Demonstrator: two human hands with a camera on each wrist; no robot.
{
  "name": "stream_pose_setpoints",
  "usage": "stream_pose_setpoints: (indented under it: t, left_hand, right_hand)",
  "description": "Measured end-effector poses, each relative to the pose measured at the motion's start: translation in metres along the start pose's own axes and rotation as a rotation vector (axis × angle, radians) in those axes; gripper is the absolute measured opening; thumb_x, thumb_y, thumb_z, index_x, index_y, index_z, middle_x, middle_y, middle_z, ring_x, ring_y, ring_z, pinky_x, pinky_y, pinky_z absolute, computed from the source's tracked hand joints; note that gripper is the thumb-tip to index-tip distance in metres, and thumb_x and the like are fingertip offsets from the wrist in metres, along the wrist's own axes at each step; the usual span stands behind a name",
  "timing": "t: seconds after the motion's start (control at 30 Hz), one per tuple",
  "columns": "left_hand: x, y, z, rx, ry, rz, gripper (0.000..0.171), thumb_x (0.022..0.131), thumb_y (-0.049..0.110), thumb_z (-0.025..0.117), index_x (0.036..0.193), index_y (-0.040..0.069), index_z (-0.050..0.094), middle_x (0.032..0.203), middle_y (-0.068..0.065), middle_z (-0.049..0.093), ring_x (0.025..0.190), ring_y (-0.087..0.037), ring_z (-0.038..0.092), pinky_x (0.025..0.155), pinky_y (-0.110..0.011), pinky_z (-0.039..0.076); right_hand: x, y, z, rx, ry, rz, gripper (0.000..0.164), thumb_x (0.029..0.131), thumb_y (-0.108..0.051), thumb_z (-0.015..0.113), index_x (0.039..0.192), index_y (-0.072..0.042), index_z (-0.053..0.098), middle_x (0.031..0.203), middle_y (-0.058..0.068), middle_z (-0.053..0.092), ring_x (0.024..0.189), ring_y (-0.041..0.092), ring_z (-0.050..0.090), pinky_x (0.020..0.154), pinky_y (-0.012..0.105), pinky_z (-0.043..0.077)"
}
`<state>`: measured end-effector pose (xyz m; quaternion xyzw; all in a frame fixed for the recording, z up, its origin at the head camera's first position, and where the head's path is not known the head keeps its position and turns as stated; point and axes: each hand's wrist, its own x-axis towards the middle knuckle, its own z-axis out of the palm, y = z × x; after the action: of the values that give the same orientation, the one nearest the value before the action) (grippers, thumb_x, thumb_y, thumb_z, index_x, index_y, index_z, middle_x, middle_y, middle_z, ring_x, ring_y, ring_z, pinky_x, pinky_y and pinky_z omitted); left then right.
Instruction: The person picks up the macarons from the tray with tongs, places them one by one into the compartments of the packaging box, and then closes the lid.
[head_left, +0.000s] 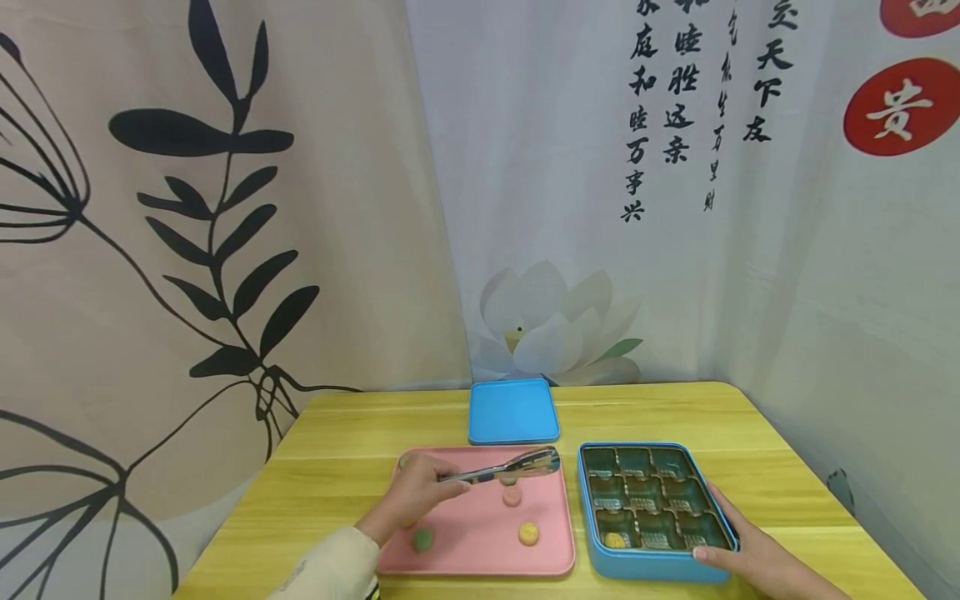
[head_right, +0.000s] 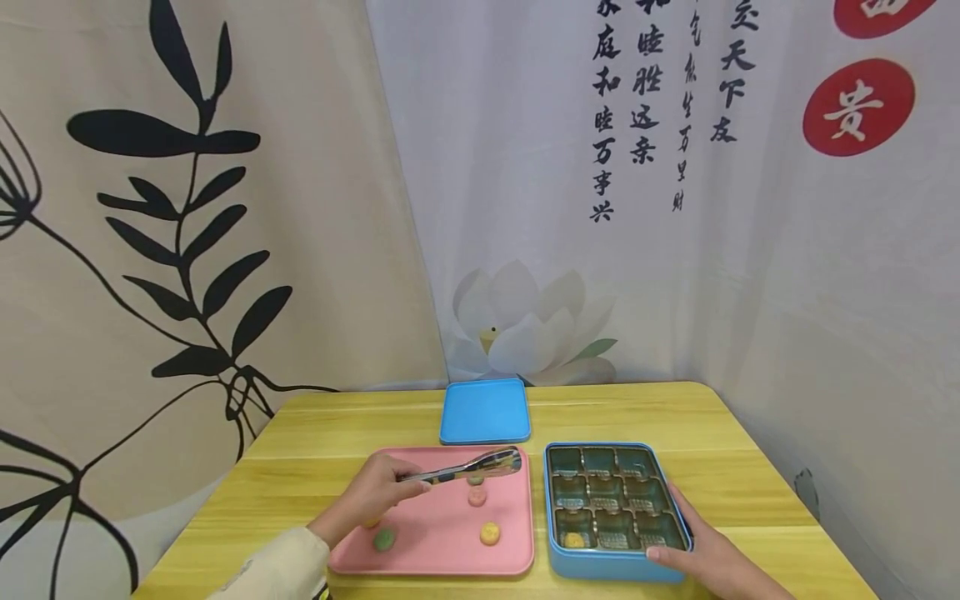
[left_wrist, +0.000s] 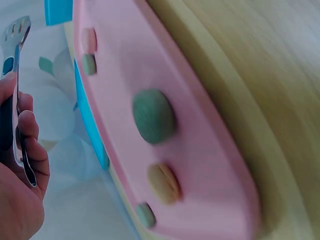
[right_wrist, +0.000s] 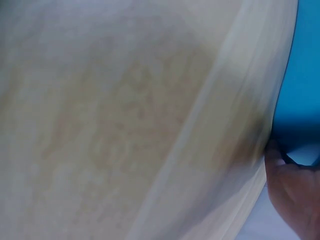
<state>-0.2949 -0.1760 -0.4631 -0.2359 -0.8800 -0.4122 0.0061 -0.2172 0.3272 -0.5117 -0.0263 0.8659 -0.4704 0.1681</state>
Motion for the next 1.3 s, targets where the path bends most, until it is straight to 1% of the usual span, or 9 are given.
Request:
stream_pose_setpoints:
  t: [0.07, 0.27, 0.4, 0.53, 0.8, 0.93, 1.07, 1.13, 1.3]
  left_hand:
    - [0.003, 0.006, 0.005, -0.007, -0.009, 0.002, 0.007, 0.087, 0.026, 0.077, 0.086, 0.019, 0.079, 0.058, 0.013, 0.049, 0.052, -0.004, 0.032, 0.047, -0.021, 0.027]
    - [0.013, 0.022, 0.02, -0.037, -0.034, 0.006, 0.005, 0.087, 0.024, 0.077, 0.083, 0.021, 0.079, 0.062, 0.012, 0.06, 0.05, -0.005, 0.029, 0.046, -0.021, 0.027]
    - [0.019, 0.03, 0.033, -0.052, -0.043, 0.001, 0.005, 0.087, 0.024, 0.078, 0.084, 0.02, 0.079, 0.06, 0.012, 0.057, 0.049, -0.005, 0.028, 0.045, -0.021, 0.025]
    - [0.024, 0.039, 0.047, -0.077, -0.053, -0.018, 0.004, 0.085, 0.023, 0.079, 0.085, 0.02, 0.08, 0.064, 0.013, 0.063, 0.049, -0.006, 0.027, 0.045, -0.023, 0.023]
    - [0.034, 0.059, 0.073, -0.078, -0.055, 0.034, 0.005, 0.083, 0.018, 0.081, 0.079, 0.016, 0.079, 0.064, 0.015, 0.065, 0.054, -0.002, 0.042, 0.047, -0.019, 0.033]
    - [0.038, 0.068, 0.084, -0.092, -0.049, 0.046, 0.004, 0.081, 0.018, 0.082, 0.079, 0.015, 0.08, 0.068, 0.015, 0.068, 0.061, 0.0, 0.051, 0.054, -0.02, 0.044]
    - [0.041, 0.076, 0.095, -0.1, -0.052, 0.041, 0.006, 0.08, 0.019, 0.083, 0.08, 0.014, 0.08, 0.069, 0.015, 0.069, 0.065, 0.002, 0.055, 0.057, -0.021, 0.048]
    - [0.042, 0.079, 0.101, -0.065, -0.05, 0.058, 0.006, 0.08, 0.02, 0.083, 0.079, 0.015, 0.08, 0.065, 0.017, 0.066, 0.062, 0.002, 0.052, 0.056, -0.021, 0.047]
    - [0.044, 0.088, 0.114, 0.061, -0.051, 0.109, 0.007, 0.08, 0.026, 0.082, 0.077, 0.02, 0.08, 0.058, 0.022, 0.06, 0.054, 0.004, 0.043, 0.065, -0.024, 0.038]
  right_hand:
    - [0.0, 0.0, 0.0, 0.002, 0.001, 0.003, 0.101, 0.098, -0.036, 0.063, 0.155, -0.003, -0.014, 0.152, 0.042, -0.007, 0.132, 0.067, 0.016, 0.091, 0.073, 0.033]
    - [0.001, 0.001, 0.0, -0.004, 0.01, -0.003, 0.102, 0.097, -0.037, 0.064, 0.155, -0.004, -0.013, 0.152, 0.043, -0.004, 0.128, 0.066, 0.03, 0.09, 0.071, 0.036]
    - [0.001, 0.002, 0.0, -0.006, 0.003, -0.008, 0.101, 0.098, -0.035, 0.063, 0.155, -0.004, -0.014, 0.152, 0.043, -0.006, 0.13, 0.067, 0.022, 0.09, 0.072, 0.035]
    - [0.0, 0.002, -0.001, -0.004, -0.005, -0.021, 0.1, 0.098, -0.034, 0.062, 0.155, -0.003, -0.014, 0.152, 0.042, -0.008, 0.131, 0.068, 0.013, 0.09, 0.073, 0.034]
    - [0.0, 0.002, 0.0, 0.005, -0.008, -0.021, 0.099, 0.099, -0.034, 0.062, 0.155, -0.002, -0.014, 0.152, 0.041, -0.009, 0.133, 0.068, 0.007, 0.091, 0.075, 0.031]
    - [0.0, 0.002, 0.0, 0.014, -0.01, -0.012, 0.099, 0.099, -0.034, 0.062, 0.155, -0.004, -0.014, 0.153, 0.04, -0.01, 0.133, 0.067, 0.004, 0.092, 0.076, 0.029]
    - [0.0, 0.002, 0.0, 0.02, 0.005, -0.017, 0.1, 0.098, -0.034, 0.063, 0.155, -0.003, -0.013, 0.153, 0.04, -0.008, 0.134, 0.066, 0.009, 0.092, 0.075, 0.03]
    - [-0.001, 0.002, 0.0, 0.018, 0.011, -0.021, 0.1, 0.098, -0.034, 0.063, 0.155, -0.002, -0.012, 0.153, 0.04, -0.007, 0.134, 0.066, 0.01, 0.093, 0.074, 0.031]
    - [-0.001, 0.002, 0.0, 0.009, 0.011, -0.01, 0.1, 0.098, -0.036, 0.063, 0.156, -0.002, -0.011, 0.153, 0.04, -0.007, 0.134, 0.066, 0.007, 0.093, 0.075, 0.03]
